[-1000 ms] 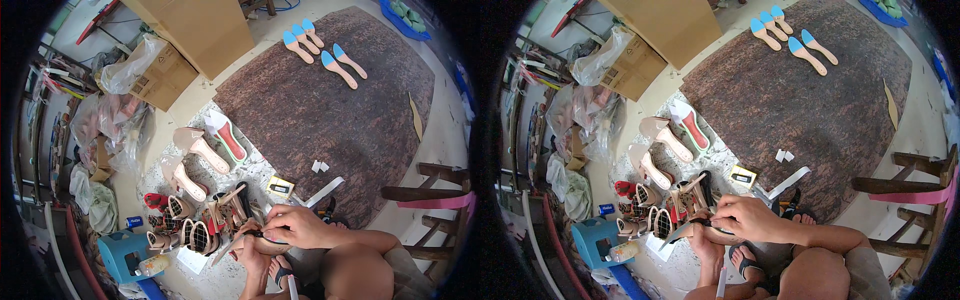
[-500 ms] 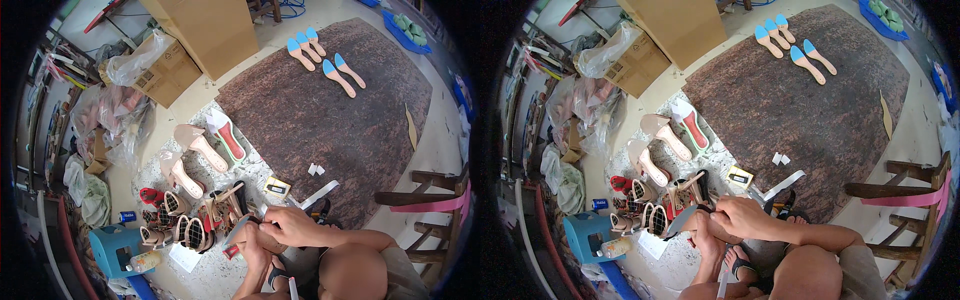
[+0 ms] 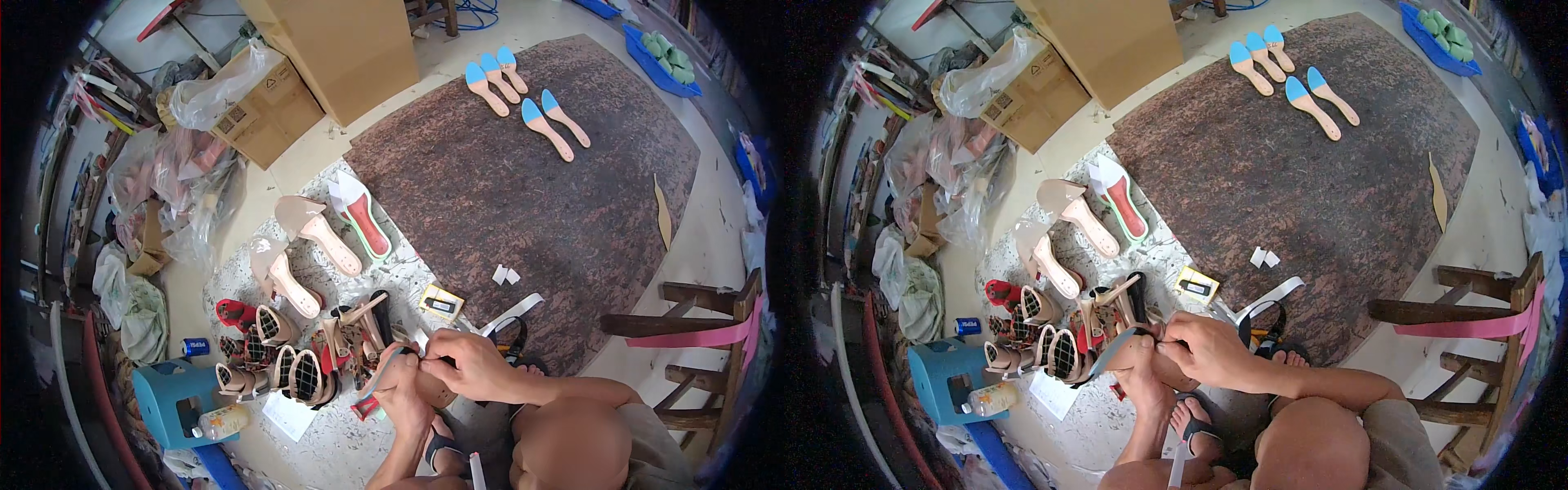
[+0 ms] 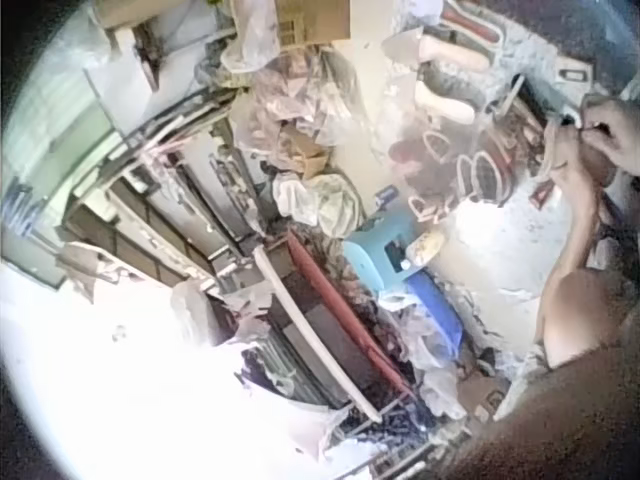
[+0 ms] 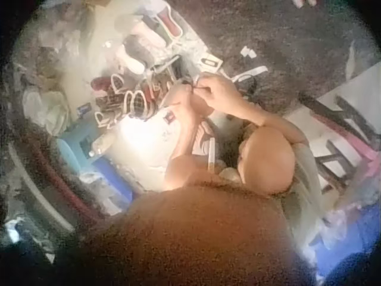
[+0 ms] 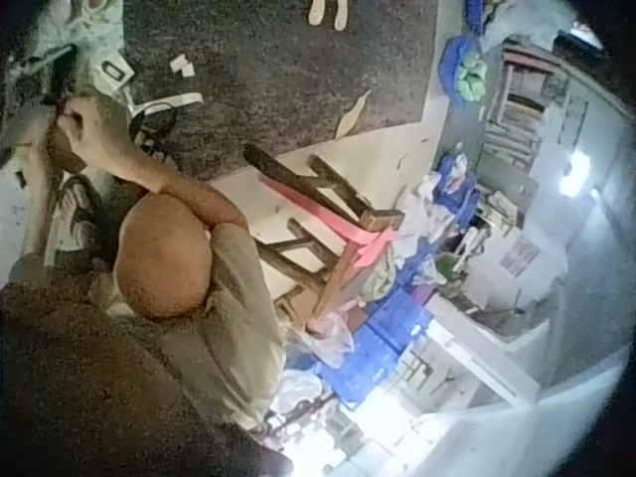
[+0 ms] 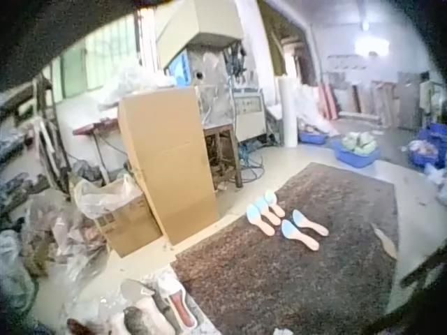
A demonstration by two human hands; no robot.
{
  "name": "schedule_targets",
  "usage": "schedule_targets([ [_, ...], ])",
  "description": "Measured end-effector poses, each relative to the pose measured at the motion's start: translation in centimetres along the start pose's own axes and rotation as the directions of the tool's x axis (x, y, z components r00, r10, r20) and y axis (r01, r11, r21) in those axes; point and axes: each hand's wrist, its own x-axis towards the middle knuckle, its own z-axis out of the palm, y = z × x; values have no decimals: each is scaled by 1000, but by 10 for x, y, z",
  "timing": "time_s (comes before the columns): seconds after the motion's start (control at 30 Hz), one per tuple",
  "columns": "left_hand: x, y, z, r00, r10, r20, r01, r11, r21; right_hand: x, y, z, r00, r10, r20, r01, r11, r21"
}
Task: The person assembles slipper sandals by attaching black straps to light blue and beige soles. They use scissors to trim the straps and a hammer to secure them, working on one slipper at a time. The person also wipes the soles with a cloth during the process.
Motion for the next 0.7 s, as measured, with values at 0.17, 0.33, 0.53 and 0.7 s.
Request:
schedule_targets([
  [0.17,1,3,5,997,-71,23,72,997,-29,1,6,-2,990,107,88,-105,994,-31],
  [0.33,2,4,5,986,-119,115,124,992,-39,1,20,3,992,90,88,-98,992,83],
  [0.53,30,1,-13,965,36,260,60,933,-354,4,12,-14,984,160,74,-174,950,259],
  [0.7,30,1,-36,924,-231,304,283,949,-139,8,7,-9,961,268,67,-272,872,408],
])
